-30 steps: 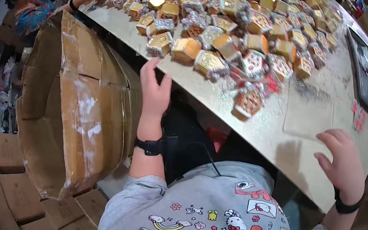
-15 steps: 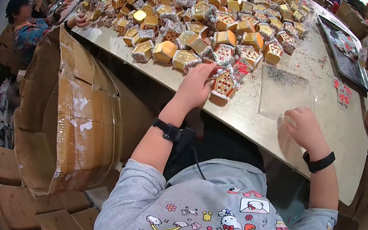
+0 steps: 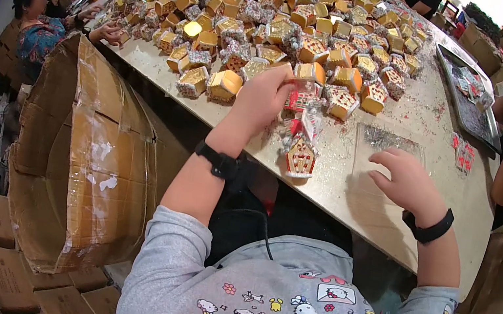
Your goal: Packing small gold-colored house-shaped items and instruction cards into small clear plastic bags at a shared workspace.
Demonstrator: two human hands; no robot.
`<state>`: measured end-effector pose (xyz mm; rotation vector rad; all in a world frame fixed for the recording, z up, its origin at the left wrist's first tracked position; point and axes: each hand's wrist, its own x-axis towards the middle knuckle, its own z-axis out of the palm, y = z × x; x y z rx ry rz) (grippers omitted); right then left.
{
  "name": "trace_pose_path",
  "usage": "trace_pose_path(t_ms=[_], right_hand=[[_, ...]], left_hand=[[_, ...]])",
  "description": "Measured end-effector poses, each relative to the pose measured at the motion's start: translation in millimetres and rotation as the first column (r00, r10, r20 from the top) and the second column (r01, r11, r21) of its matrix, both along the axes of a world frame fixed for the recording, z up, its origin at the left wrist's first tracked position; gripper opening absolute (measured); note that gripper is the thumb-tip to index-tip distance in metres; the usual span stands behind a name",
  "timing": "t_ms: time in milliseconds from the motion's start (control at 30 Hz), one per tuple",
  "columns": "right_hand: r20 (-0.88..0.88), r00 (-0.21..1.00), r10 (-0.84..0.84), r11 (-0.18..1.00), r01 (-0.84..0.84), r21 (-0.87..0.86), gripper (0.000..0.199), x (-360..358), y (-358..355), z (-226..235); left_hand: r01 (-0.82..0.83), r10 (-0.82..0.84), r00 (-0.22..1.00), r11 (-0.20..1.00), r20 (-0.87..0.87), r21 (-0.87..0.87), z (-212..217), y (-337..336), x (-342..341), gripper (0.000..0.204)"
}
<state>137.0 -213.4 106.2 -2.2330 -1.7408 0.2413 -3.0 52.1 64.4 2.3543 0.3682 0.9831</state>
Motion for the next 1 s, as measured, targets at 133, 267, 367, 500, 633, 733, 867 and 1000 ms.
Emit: trace_pose_path(t_ms=[133, 267, 367, 500, 633, 733, 867, 1000], right_hand=[[-0.072, 0.996, 0.054, 0.996, -0.059, -0.068, 0.030, -6.7, 36.8, 14.4], [-0.248, 0.960, 0.132, 0.977, -0.085, 0.193, 0.060, 1.6, 74.9, -13.2], [-0.485, 0.873, -0.046, 0.963, 0.168, 0.212, 0.069, 3.8, 119.1, -17.1], [-0.763, 0.646, 0.037, 0.942, 0.232, 0.242, 0.062, -12.2, 158.8, -2.6], [-0.852, 0.478, 0.213, 0.911, 0.220, 0.350, 0.034, -10.5, 185.3, 0.4], [-0.833, 0.489, 0.258, 0.885, 0.227, 0.407, 0.027, -4.0, 199.4, 1.5], [-0.839, 0.492, 0.232, 0.848, 0.320, 0.422, 0.025, -0.8, 188.3, 39.8], [-0.630, 0.693, 0.351, 0.702, 0.250, 0.667, 0.022, 35.8, 188.3, 66.3]], left_hand=[[-0.034, 0.044, 0.994, 0.994, 0.097, -0.100, 32.0, 32.7, 13.2, 0.015], [0.050, -0.047, 0.992, 0.998, 0.114, -0.025, 70.6, 35.9, 9.3, 0.011], [0.101, -0.092, 0.980, 0.994, 0.176, -0.043, 85.4, 30.4, 10.1, 0.009], [0.096, -0.107, 0.980, 0.993, 0.169, 0.069, 109.2, 21.5, -2.1, 0.008], [0.011, -0.064, 0.979, 0.965, 0.192, 0.261, 124.7, 19.7, -9.2, 0.009], [-0.018, -0.035, 0.971, 0.975, 0.235, 0.219, 127.6, 37.9, -21.7, 0.011], [-0.095, 0.066, 0.956, 0.992, 0.287, 0.087, 120.5, 62.9, -32.7, 0.012], [-0.220, 0.196, 0.962, 0.969, 0.190, 0.114, 123.1, 53.5, -37.8, 0.012]])
